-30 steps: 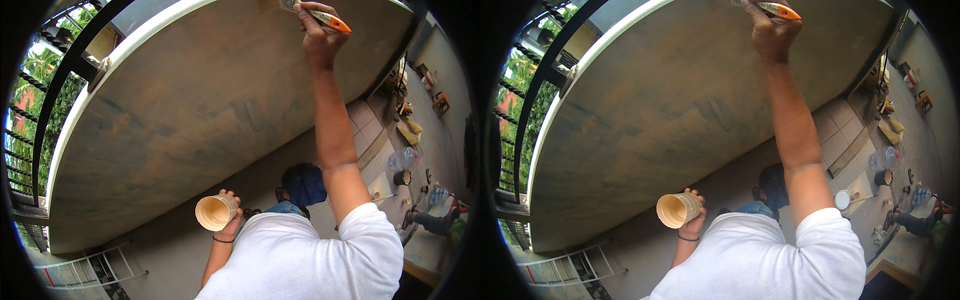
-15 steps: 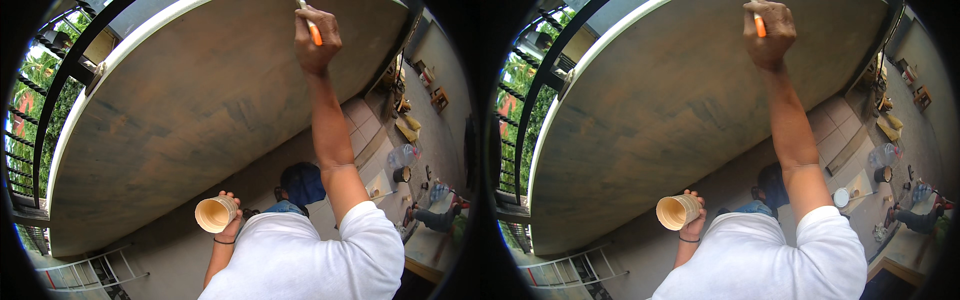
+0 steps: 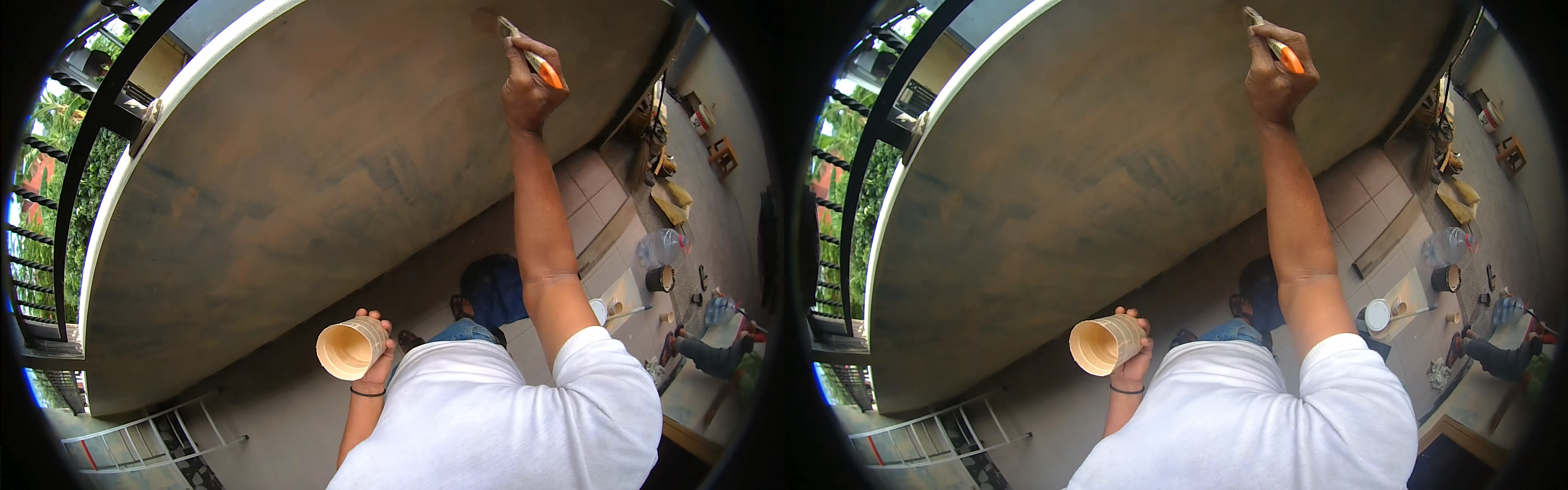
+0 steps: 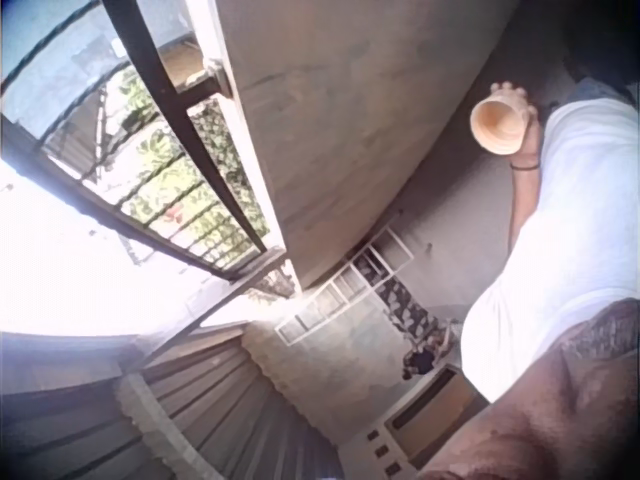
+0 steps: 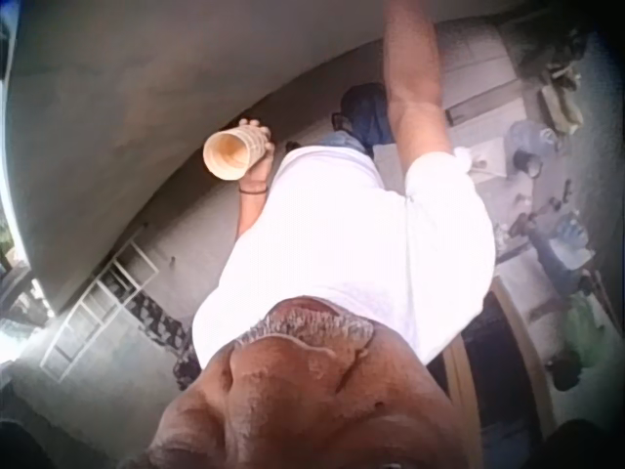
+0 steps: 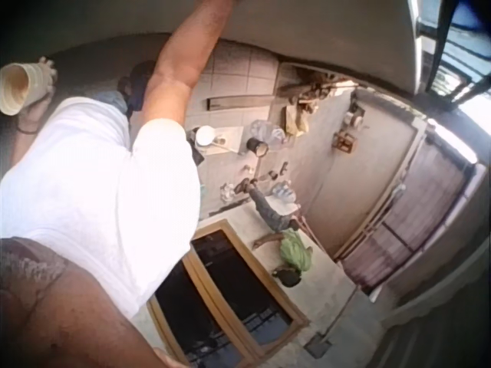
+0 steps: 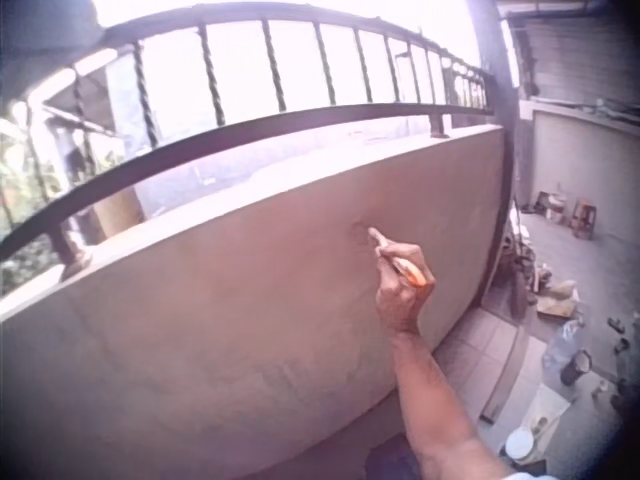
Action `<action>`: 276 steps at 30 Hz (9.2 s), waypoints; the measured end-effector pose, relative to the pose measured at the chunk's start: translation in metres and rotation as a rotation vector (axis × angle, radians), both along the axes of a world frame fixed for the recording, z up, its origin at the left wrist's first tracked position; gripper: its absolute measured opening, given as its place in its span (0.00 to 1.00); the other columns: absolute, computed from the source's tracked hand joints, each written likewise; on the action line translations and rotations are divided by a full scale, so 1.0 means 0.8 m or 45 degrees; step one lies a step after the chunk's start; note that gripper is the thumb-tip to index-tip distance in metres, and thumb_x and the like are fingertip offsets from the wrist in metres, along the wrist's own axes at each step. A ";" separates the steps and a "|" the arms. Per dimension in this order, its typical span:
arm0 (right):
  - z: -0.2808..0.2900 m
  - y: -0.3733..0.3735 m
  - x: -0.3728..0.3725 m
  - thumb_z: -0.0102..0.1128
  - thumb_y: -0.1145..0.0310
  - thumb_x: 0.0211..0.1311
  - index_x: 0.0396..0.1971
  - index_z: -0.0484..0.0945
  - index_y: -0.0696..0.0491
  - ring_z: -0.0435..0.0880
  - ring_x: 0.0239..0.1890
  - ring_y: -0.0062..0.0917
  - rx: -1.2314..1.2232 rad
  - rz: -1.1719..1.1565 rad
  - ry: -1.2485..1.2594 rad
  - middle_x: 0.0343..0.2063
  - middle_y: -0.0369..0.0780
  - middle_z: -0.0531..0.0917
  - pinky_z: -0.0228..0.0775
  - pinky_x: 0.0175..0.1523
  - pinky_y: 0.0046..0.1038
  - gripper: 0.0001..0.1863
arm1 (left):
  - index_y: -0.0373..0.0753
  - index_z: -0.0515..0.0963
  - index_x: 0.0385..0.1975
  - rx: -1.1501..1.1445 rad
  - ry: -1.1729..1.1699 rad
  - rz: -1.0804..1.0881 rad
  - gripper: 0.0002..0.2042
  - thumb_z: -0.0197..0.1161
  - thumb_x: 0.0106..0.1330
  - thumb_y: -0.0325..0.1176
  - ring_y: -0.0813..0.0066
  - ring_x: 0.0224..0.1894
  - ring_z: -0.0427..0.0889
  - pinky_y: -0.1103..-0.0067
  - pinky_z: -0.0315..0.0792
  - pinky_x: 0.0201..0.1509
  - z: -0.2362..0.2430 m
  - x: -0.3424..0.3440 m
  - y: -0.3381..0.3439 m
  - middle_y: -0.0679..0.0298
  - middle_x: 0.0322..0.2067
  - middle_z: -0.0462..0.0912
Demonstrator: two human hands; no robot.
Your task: The person paints a curved ceiling surface using a paintbrush and a small container of beige paint. They repeatedly dip the brush into the container and apply paint in broad strokes across the ceiling.
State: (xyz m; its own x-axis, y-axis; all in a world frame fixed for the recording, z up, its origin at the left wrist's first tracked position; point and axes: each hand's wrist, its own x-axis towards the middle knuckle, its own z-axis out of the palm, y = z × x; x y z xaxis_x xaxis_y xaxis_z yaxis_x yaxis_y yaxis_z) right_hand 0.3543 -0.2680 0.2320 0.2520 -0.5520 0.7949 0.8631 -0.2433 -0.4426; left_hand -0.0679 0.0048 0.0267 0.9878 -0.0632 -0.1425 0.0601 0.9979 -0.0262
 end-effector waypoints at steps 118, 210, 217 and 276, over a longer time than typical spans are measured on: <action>-0.235 -0.038 -0.086 0.73 0.82 0.55 0.33 0.87 0.51 0.90 0.43 0.31 -0.228 0.648 0.388 0.39 0.38 0.90 0.83 0.45 0.31 0.09 | 0.45 0.78 0.66 0.193 0.336 -0.304 0.26 0.66 0.74 0.51 0.54 0.63 0.78 0.59 0.84 0.54 0.047 0.062 -0.113 0.58 0.60 0.78; -0.044 0.104 -0.502 0.76 0.74 0.65 0.39 0.87 0.57 0.91 0.32 0.25 -0.983 1.013 0.617 0.34 0.41 0.92 0.84 0.36 0.25 0.06 | 0.35 0.83 0.54 0.458 0.264 -0.084 0.27 0.54 0.80 0.56 0.60 0.55 0.88 0.62 0.82 0.63 0.048 -0.042 0.001 0.54 0.51 0.89; -0.060 0.120 -0.515 0.76 0.77 0.64 0.38 0.83 0.56 0.87 0.27 0.28 -1.041 0.885 0.428 0.31 0.39 0.88 0.78 0.31 0.27 0.08 | 0.38 0.83 0.53 0.374 0.208 -0.094 0.22 0.53 0.82 0.52 0.62 0.52 0.89 0.64 0.84 0.59 0.038 -0.048 0.004 0.56 0.49 0.89; -0.120 0.076 -0.509 0.69 0.70 0.75 0.41 0.81 0.62 0.94 0.33 0.31 0.548 1.483 1.246 0.36 0.50 0.89 0.91 0.35 0.26 0.10 | 0.34 0.84 0.53 0.439 0.340 -0.079 0.26 0.56 0.80 0.55 0.59 0.54 0.89 0.62 0.82 0.63 0.009 -0.037 -0.007 0.52 0.51 0.90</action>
